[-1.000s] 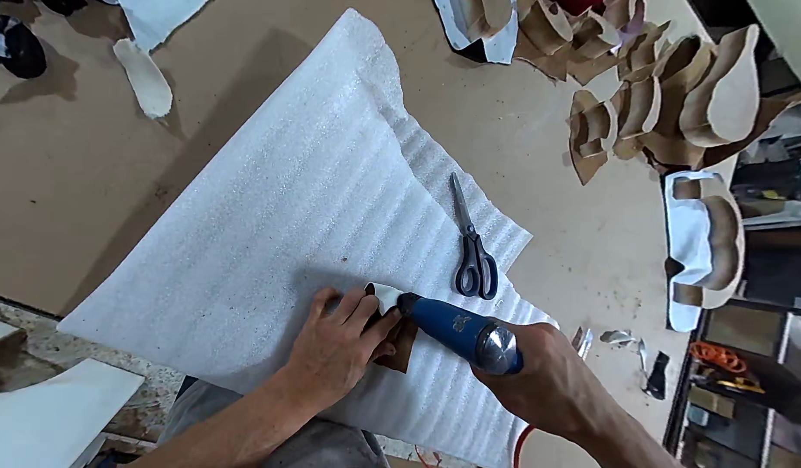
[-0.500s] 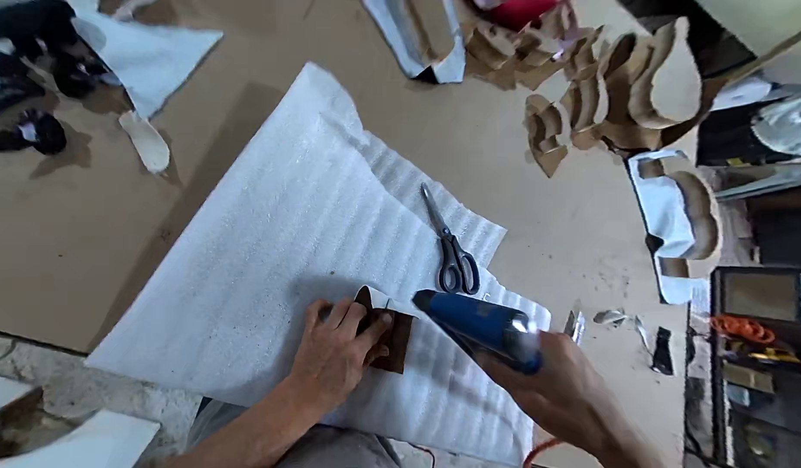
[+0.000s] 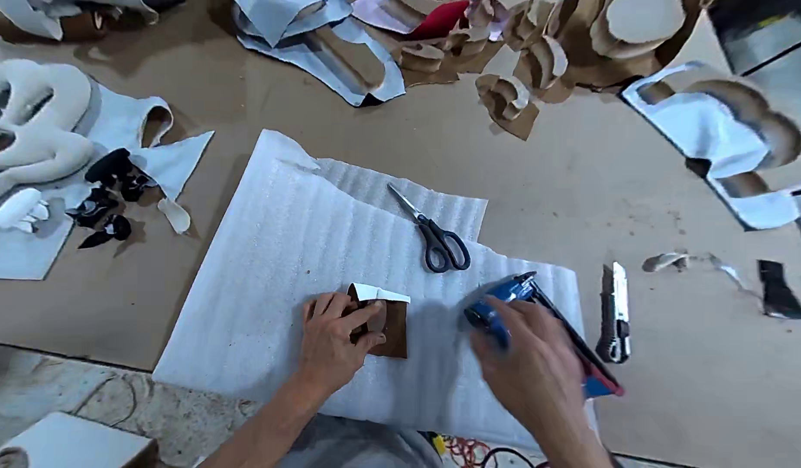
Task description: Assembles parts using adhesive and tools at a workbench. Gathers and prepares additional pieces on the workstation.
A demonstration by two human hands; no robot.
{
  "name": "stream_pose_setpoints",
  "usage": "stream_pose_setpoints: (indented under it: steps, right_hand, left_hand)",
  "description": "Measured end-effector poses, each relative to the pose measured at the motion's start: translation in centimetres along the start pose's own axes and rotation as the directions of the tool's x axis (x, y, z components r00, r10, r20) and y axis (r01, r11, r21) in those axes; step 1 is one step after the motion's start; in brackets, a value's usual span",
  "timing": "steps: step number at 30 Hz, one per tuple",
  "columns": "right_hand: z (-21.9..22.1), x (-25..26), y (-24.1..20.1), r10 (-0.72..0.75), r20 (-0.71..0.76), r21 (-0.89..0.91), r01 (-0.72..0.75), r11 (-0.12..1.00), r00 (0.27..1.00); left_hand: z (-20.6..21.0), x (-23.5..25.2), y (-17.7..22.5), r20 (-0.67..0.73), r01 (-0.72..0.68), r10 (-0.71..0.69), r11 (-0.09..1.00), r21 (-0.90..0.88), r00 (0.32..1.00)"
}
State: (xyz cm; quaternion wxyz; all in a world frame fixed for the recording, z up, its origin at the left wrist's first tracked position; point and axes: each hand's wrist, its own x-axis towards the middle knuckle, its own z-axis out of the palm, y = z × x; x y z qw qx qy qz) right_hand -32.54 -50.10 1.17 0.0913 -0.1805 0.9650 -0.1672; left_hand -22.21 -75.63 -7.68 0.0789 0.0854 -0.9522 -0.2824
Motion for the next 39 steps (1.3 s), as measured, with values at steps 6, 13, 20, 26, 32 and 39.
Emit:
stream_pose_setpoints:
  steps: [6, 13, 20, 26, 32, 39]
  right_hand:
    - [5.4, 7.6, -7.3, -0.2, 0.486, 0.236, 0.092, 0.967, 0.851]
    - [5.7, 7.3, -9.2, -0.08, 0.479, 0.051, 0.064, 0.997, 0.874]
    - [5.6, 8.1, -10.1, 0.027, 0.476, -0.055, -0.001, 0.999, 0.879]
    - [5.4, 8.1, -10.5, -0.028, 0.455, -0.046, 0.055, 0.997, 0.89]
    - [6.0, 8.3, -11.0, -0.101, 0.459, 0.0, 0.114, 0.993, 0.883]
    - [6.0, 8.4, -10.1, -0.138, 0.461, 0.092, 0.107, 0.99, 0.876]
  left_hand:
    - [0.3, -0.1, -0.1, -0.037, -0.047, 0.047, 0.999, -0.004, 0.998]
    - [0.2, -3.4, 0.1, -0.195, -0.243, 0.258, 0.965, 0.095, 0.946]
    - [0.7, -5.5, 0.4, -0.089, -0.314, 0.339, 0.925, 0.213, 0.937]
    - [0.8, -3.0, -0.3, -0.128, -0.363, 0.391, 0.911, 0.196, 0.911]
    - [0.4, 0.0, -2.6, -0.139, -0.577, 0.585, 0.811, 0.095, 0.799]
    - [0.5, 2.0, -2.8, -0.12, -0.54, 0.538, 0.841, 0.011, 0.835]
